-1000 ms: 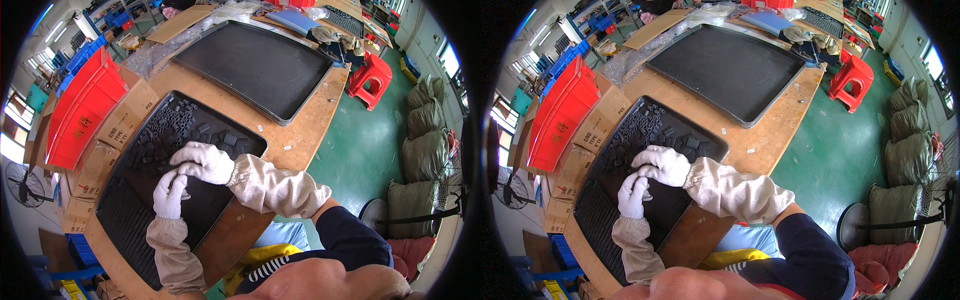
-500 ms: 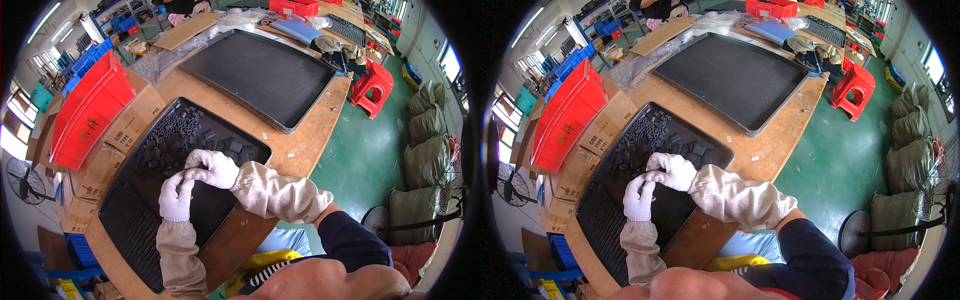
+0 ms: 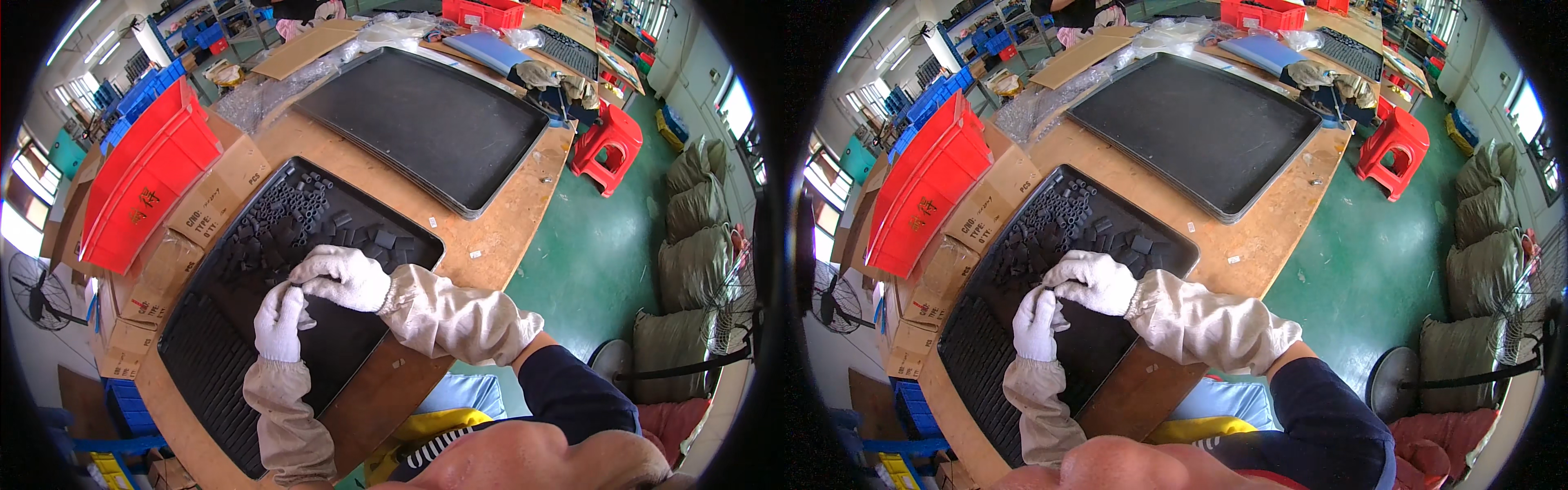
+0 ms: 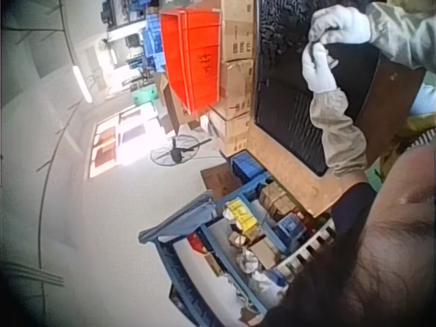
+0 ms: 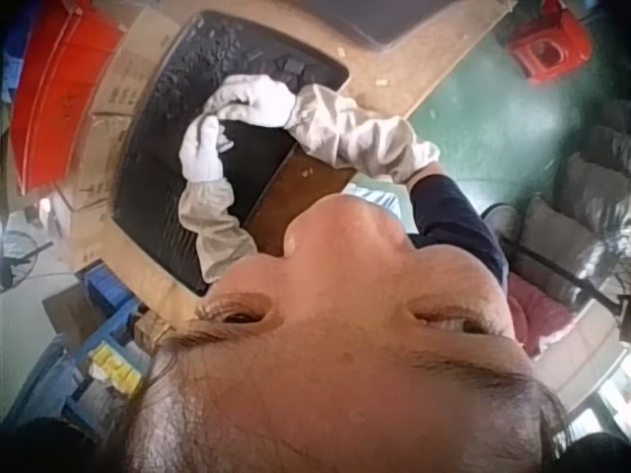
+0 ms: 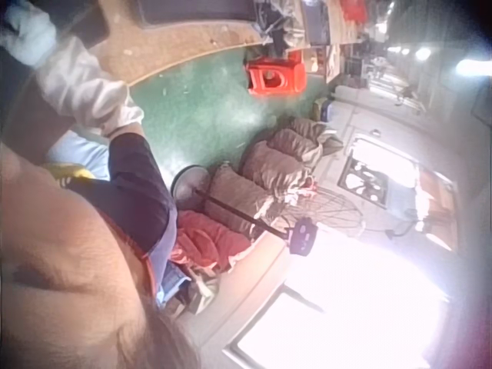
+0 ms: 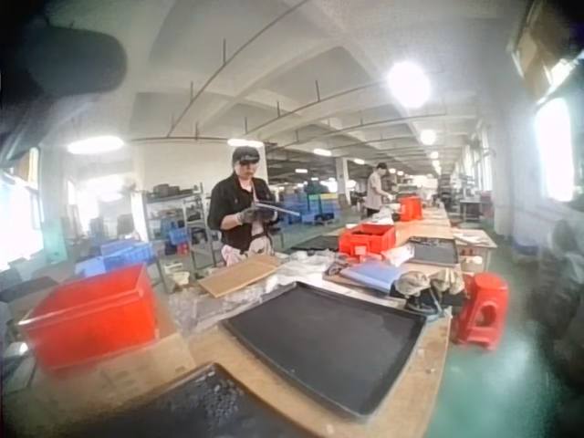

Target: The person picks small black plastic components from a tray and inserts them into a larger black plastic grid. They handle the parts one at a time, fitting them into the grid's slots. The person wears white gloves and works at a wooden table in a workshop setting.

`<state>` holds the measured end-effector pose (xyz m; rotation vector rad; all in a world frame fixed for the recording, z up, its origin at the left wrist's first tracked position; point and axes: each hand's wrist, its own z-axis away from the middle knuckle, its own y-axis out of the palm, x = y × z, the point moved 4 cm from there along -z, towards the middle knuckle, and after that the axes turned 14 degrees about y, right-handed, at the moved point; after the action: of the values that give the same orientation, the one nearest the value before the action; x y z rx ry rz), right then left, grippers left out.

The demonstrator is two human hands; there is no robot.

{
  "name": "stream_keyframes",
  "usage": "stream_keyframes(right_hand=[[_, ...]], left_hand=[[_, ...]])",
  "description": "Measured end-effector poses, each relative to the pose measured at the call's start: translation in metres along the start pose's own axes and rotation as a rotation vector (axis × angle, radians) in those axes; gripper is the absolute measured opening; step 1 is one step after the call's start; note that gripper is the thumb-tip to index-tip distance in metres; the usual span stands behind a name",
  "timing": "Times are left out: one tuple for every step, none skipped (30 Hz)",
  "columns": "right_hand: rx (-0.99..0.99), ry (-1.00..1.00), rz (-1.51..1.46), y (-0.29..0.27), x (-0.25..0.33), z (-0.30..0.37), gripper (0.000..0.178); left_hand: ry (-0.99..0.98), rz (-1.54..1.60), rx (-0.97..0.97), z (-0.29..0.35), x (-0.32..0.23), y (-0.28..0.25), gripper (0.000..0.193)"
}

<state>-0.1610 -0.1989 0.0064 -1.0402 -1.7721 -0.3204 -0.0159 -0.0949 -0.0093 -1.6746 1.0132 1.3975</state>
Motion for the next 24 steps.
stream_keyframes(right_hand=[[-0.005,-0.001,-0.006,0.000,0.000,0.000,0.019],[-0.007,-0.003,-0.016,0.000,0.001,0.000,0.020],[-0.016,-0.016,0.023,0.000,0.003,0.000,0.020],[-0.025,-0.029,0.063,-0.003,0.005,0.000,0.021],[-0.035,-0.040,0.102,-0.005,0.007,-0.001,0.022],[-0.047,-0.071,0.133,-0.007,0.008,-0.001,0.022],[-0.059,-0.101,0.163,-0.010,0.008,0.000,0.023],[-0.070,-0.132,0.193,-0.012,0.009,0.000,0.023],[-0.059,-0.125,0.192,-0.014,0.005,0.000,0.023],[-0.039,-0.125,0.186,-0.009,0.003,-0.002,0.022],[-0.018,-0.119,0.181,-0.006,0.002,-0.003,0.022],[-0.001,-0.111,0.169,-0.004,0.001,-0.004,0.023],[0.021,-0.103,0.156,-0.006,-0.001,-0.004,0.024],[-0.059,-0.207,0.140,-0.007,0.008,-0.006,0.023],[-0.068,-0.228,0.194,-0.007,0.008,-0.005,0.026],[-0.037,-0.275,0.228,-0.004,0.011,-0.007,0.027],[-0.103,-0.316,0.242,-0.004,0.012,-0.005,0.028],[-0.097,-0.308,0.250,-0.002,0.012,-0.004,0.026],[-0.100,-0.278,0.247,0.001,0.016,-0.005,0.025],[-0.082,-0.236,0.212,0.000,0.016,-0.005,0.024],[-0.085,-0.227,0.231,-0.002,0.016,-0.005,0.022],[-0.112,-0.176,0.225,-0.001,0.015,-0.003,0.019],[-0.127,-0.078,0.210,-0.001,0.015,-0.001,0.019],[-0.140,-0.046,0.217,-0.001,0.012,0.000,0.020]], left_hand=[[-0.010,0.018,-0.005,0.000,0.001,0.000,0.039],[-0.012,0.031,0.003,0.000,0.000,0.000,0.038],[-0.015,0.044,0.011,0.000,-0.001,0.000,0.037],[-0.017,0.058,0.019,0.000,-0.002,0.001,0.037],[-0.024,0.064,0.022,0.000,-0.002,0.003,0.037],[-0.030,0.070,0.025,0.001,-0.003,0.006,0.037],[-0.037,0.076,0.028,0.001,-0.003,0.008,0.036],[-0.045,0.074,0.035,0.000,-0.002,0.010,0.037],[-0.053,0.073,0.040,-0.001,0.000,0.011,0.037],[-0.060,0.070,0.033,0.001,0.000,0.007,0.037],[-0.066,0.049,0.031,0.002,0.000,0.007,0.038],[-0.072,0.028,0.025,0.002,-0.001,0.008,0.039],[-0.080,0.007,0.015,0.001,-0.002,0.009,0.039],[-0.031,-0.017,0.045,0.000,0.001,0.006,0.037],[-0.067,-0.022,0.036,0.001,-0.009,0.011,0.035],[-0.063,-0.060,0.043,0.002,-0.014,0.009,0.033],[-0.054,-0.069,0.039,0.003,-0.018,0.011,0.033],[-0.060,-0.095,-0.003,0.005,-0.017,0.009,0.035],[-0.005,-0.044,0.002,0.006,-0.017,0.007,0.033],[0.020,-0.059,0.047,0.006,-0.019,0.007,0.030],[0.030,-0.076,0.069,0.004,-0.020,0.006,0.032],[0.021,-0.205,0.093,0.004,-0.024,-0.003,0.033],[0.018,-0.324,0.138,-0.001,-0.030,-0.006,0.035],[0.154,-0.560,0.105,-0.007,-0.031,-0.019,0.036]])
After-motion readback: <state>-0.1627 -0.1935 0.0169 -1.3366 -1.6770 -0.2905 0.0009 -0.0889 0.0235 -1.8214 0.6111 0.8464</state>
